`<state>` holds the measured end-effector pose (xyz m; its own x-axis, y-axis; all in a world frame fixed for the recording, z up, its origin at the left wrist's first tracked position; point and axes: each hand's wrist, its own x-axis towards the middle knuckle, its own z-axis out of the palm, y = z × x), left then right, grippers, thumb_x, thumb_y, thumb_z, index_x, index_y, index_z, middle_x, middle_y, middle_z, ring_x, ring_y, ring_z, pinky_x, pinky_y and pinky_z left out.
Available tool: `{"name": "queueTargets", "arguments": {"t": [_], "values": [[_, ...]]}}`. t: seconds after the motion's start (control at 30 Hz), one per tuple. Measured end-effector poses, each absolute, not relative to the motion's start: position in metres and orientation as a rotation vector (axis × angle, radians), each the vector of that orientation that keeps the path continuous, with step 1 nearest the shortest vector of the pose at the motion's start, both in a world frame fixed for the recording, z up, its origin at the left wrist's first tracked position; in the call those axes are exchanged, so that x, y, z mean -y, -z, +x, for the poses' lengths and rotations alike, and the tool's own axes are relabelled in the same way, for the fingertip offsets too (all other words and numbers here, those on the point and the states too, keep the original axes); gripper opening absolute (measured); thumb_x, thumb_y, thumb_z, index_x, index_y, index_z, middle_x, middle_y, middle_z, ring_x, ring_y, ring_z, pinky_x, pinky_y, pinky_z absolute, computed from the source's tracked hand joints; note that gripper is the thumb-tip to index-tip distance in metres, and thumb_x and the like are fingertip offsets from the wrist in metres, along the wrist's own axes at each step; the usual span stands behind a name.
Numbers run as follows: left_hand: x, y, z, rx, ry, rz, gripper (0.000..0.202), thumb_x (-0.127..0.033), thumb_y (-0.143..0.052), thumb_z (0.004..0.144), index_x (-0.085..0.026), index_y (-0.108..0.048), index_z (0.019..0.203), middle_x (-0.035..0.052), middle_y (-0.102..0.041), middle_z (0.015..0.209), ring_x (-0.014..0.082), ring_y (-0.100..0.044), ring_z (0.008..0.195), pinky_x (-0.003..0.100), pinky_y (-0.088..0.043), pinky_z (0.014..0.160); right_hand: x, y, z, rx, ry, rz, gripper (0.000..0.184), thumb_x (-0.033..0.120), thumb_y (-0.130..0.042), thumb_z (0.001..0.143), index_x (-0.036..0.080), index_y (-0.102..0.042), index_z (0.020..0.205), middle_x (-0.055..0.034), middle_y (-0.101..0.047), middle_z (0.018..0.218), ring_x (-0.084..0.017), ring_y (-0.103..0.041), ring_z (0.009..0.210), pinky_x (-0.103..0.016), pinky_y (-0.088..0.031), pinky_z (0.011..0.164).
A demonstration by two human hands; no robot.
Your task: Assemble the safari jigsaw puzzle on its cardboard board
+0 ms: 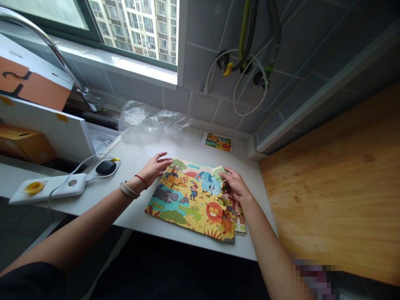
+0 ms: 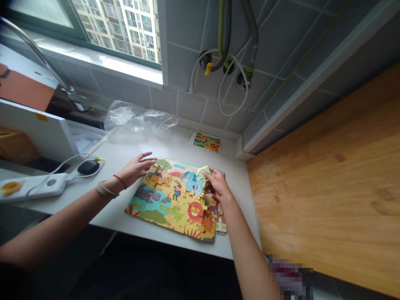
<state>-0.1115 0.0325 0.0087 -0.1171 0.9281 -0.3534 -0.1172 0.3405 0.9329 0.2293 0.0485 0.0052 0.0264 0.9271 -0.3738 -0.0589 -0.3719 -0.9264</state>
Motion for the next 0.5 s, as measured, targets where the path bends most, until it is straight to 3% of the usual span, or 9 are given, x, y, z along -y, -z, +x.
{"name": "queueTargets", "arguments": {"t": [0.13,0.33,0.5], "values": [[-0.044,-0.01,-0.106,-1.422,-1.015,0.909,0.084,-0.036,-0.094,0.068,-0.022,-0.055,0.141,0.0191,-0.067,0.138,0.023,-0.075,0.097,0.026,-0.053,0.066,-0.061,0.005,0.211,0.964,-1.44,-1.381,0.042,0.025,-0.092,0.064,0.019,-0.076,0.103,-0.0043,-0.082,0.089,-0.02,-0.076,0.073,-0.027,-0.063,0.061],[-0.063,-0.002,-0.098,-1.45,-0.969,1.069,0.092,-0.036,-0.095,0.064,-0.017,-0.053,0.144,0.0153,-0.071,0.123,0.0231,-0.075,0.096,0.032,-0.059,0.078,-0.071,0.013,0.194,0.951,-1.314,-1.281,0.047,0.034,-0.09,0.068,0.018,-0.076,0.11,-0.0017,-0.078,0.092,-0.016,-0.071,0.073,-0.024,-0.059,0.059],[-0.075,-0.009,-0.096,-1.351,-0.822,1.26,0.071,-0.051,-0.093,0.064,-0.013,-0.071,0.12,0.0104,-0.078,0.099,0.025,-0.076,0.09,0.038,-0.061,0.083,-0.065,0.018,0.196,1.029,-1.202,-1.158,0.044,0.038,-0.089,0.069,0.017,-0.077,0.107,-0.0035,-0.078,0.092,-0.02,-0.073,0.086,-0.031,-0.061,0.078]]}}
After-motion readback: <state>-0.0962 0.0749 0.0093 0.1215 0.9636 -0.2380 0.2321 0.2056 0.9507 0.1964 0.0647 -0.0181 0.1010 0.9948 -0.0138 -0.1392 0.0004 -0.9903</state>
